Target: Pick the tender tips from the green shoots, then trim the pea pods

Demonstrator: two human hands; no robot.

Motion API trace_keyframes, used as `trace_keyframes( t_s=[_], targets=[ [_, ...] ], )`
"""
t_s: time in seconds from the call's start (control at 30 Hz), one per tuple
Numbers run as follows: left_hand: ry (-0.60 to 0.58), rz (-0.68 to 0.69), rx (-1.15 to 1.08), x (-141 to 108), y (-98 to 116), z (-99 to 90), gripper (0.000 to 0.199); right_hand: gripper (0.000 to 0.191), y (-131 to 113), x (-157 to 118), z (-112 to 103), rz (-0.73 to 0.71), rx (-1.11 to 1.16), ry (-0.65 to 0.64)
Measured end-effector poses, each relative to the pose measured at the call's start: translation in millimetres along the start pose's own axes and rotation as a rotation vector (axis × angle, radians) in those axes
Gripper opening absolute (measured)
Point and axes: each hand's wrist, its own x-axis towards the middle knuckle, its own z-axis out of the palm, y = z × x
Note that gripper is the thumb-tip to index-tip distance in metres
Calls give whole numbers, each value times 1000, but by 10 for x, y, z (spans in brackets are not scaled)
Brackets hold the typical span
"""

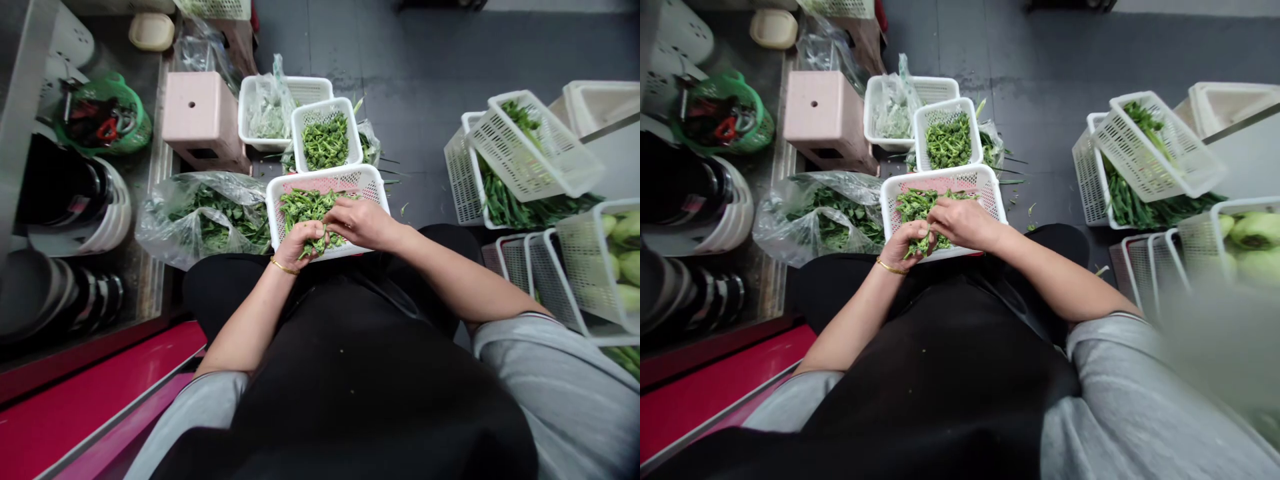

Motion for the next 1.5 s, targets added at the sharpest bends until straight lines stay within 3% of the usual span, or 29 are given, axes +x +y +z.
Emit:
trace_keyframes(
  t_s=[0.17,0.2,0.27,0.33,0.37,0.47,0.6,0.77,1.0,1.27,1.5],
  targets=[
    [118,76,-88,-85,46,123,16,16,-106,-144,71,234,151,166],
    [118,85,-148,-111,81,126,18,17,-94,-216,28,256,187,131],
    [104,107,-264,-165,162,87,24,22,0,-371,-75,251,254,-77],
    [98,130,-332,-210,217,9,26,28,169,-474,-121,250,205,-301],
    [94,137,-350,-225,223,-30,25,27,265,-488,-99,270,122,-354],
    [58,101,-373,-235,159,-96,16,25,507,-366,157,276,-156,-395],
    [44,-19,-366,-229,35,-93,15,31,658,-85,584,209,-287,-516],
    [43,-40,-325,-195,28,-152,29,31,738,-37,694,129,-282,-502],
    [-21,-14,-226,-80,50,-233,20,29,846,-62,743,24,-337,-512],
    [-86,-79,-312,-28,12,-233,17,28,782,-129,346,125,-279,-451],
    [-25,-28,-341,-84,-39,-215,23,33,765,-89,662,36,-387,-569]
  ],
)
